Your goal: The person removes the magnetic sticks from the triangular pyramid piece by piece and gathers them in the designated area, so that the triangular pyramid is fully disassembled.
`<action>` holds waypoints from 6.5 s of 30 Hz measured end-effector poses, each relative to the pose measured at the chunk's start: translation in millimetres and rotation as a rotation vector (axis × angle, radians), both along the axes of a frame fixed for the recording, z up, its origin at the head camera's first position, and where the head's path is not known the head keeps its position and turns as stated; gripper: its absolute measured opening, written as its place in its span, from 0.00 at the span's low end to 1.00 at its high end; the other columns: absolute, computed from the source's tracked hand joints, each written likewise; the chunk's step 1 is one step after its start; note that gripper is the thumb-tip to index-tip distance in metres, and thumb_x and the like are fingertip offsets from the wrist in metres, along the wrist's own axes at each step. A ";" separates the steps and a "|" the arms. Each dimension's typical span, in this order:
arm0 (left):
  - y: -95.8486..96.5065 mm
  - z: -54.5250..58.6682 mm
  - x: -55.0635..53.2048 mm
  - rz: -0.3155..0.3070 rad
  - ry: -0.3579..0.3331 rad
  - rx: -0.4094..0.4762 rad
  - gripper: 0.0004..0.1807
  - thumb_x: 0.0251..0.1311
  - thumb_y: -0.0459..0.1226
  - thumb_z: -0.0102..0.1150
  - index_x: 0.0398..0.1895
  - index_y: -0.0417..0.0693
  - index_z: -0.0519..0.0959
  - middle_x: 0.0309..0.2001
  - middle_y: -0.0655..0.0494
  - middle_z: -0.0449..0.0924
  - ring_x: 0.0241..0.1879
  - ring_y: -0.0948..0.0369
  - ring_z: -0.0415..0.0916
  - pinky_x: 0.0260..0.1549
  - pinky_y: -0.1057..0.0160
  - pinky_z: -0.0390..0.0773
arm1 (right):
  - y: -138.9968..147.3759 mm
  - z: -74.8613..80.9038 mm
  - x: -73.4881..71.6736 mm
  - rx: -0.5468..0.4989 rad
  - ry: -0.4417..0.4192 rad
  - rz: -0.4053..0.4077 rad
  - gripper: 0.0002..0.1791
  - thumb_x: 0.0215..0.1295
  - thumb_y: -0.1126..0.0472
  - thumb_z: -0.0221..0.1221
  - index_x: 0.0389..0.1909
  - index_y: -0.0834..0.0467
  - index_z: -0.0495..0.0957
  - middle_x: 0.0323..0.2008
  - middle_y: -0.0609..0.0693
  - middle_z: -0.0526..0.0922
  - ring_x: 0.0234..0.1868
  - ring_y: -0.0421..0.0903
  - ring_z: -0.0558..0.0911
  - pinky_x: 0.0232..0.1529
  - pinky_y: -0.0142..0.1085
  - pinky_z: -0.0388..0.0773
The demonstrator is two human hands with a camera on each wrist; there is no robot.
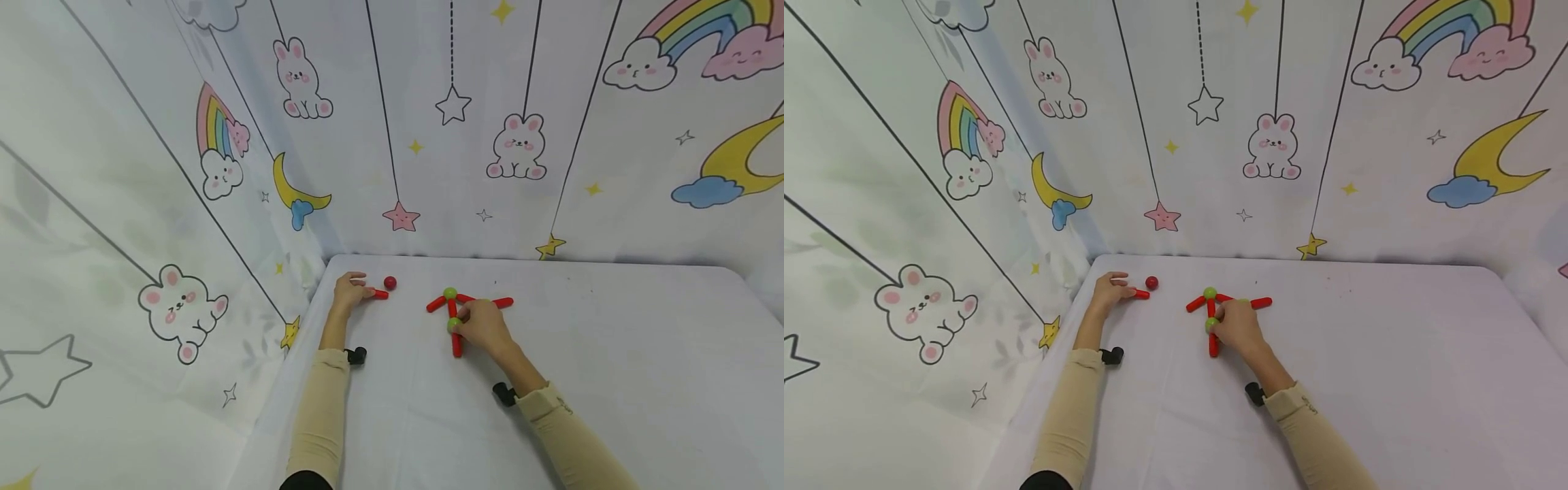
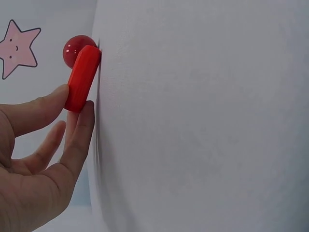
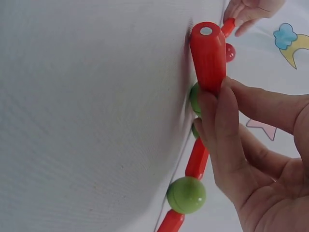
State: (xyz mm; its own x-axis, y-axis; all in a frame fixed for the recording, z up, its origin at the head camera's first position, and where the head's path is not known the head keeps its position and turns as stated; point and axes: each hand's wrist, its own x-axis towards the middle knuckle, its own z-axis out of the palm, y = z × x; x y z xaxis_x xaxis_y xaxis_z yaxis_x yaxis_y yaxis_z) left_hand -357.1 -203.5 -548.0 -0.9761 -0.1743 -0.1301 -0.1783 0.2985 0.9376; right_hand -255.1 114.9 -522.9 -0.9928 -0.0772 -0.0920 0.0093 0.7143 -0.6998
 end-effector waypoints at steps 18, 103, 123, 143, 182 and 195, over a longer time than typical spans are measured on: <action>-3.1 3.0 -0.8 0.012 -0.006 0.015 0.31 0.58 0.19 0.66 0.67 0.34 0.75 0.62 0.34 0.76 0.54 0.45 0.85 0.50 0.57 0.85 | 1.4 -1.5 -2.6 0.000 -0.013 0.008 0.09 0.61 0.62 0.74 0.39 0.61 0.86 0.34 0.51 0.85 0.32 0.47 0.80 0.31 0.35 0.80; 90.9 4.8 61.6 -0.375 -0.101 0.036 0.45 0.50 0.32 0.82 0.72 0.44 0.70 0.51 0.43 0.83 0.46 0.53 0.80 0.45 0.59 0.82 | 9.6 -6.2 -5.3 -0.008 0.002 0.089 0.16 0.59 0.57 0.75 0.42 0.59 0.81 0.37 0.51 0.86 0.36 0.47 0.81 0.34 0.38 0.80; 50.5 14.4 50.1 -0.325 -0.073 0.131 0.42 0.53 0.28 0.78 0.73 0.40 0.70 0.57 0.40 0.80 0.47 0.51 0.82 0.45 0.59 0.84 | 4.2 -8.4 -7.3 0.001 -0.006 0.073 0.16 0.60 0.59 0.74 0.44 0.60 0.81 0.41 0.54 0.86 0.37 0.49 0.82 0.33 0.38 0.82; -22.3 12.6 29.7 -0.271 -0.083 0.202 0.37 0.59 0.29 0.74 0.72 0.38 0.70 0.65 0.38 0.75 0.54 0.49 0.81 0.50 0.61 0.84 | 7.4 -13.9 -8.3 -0.036 -0.003 0.074 0.16 0.60 0.59 0.74 0.44 0.59 0.81 0.42 0.54 0.86 0.38 0.49 0.82 0.34 0.39 0.82; -39.0 3.3 13.9 -0.145 -0.061 0.005 0.33 0.56 0.23 0.72 0.67 0.35 0.74 0.61 0.35 0.77 0.55 0.48 0.85 0.49 0.60 0.83 | 19.0 -23.1 -15.0 -0.308 -0.128 -0.069 0.14 0.60 0.54 0.76 0.42 0.58 0.89 0.47 0.55 0.86 0.47 0.51 0.81 0.41 0.36 0.79; -22.4 9.6 32.7 -0.054 0.038 -0.046 0.28 0.62 0.28 0.70 0.66 0.38 0.74 0.62 0.37 0.76 0.57 0.48 0.82 0.55 0.52 0.83 | 21.1 -12.8 -18.4 -0.203 -0.043 0.030 0.10 0.64 0.57 0.72 0.43 0.54 0.87 0.40 0.50 0.88 0.39 0.47 0.84 0.39 0.39 0.80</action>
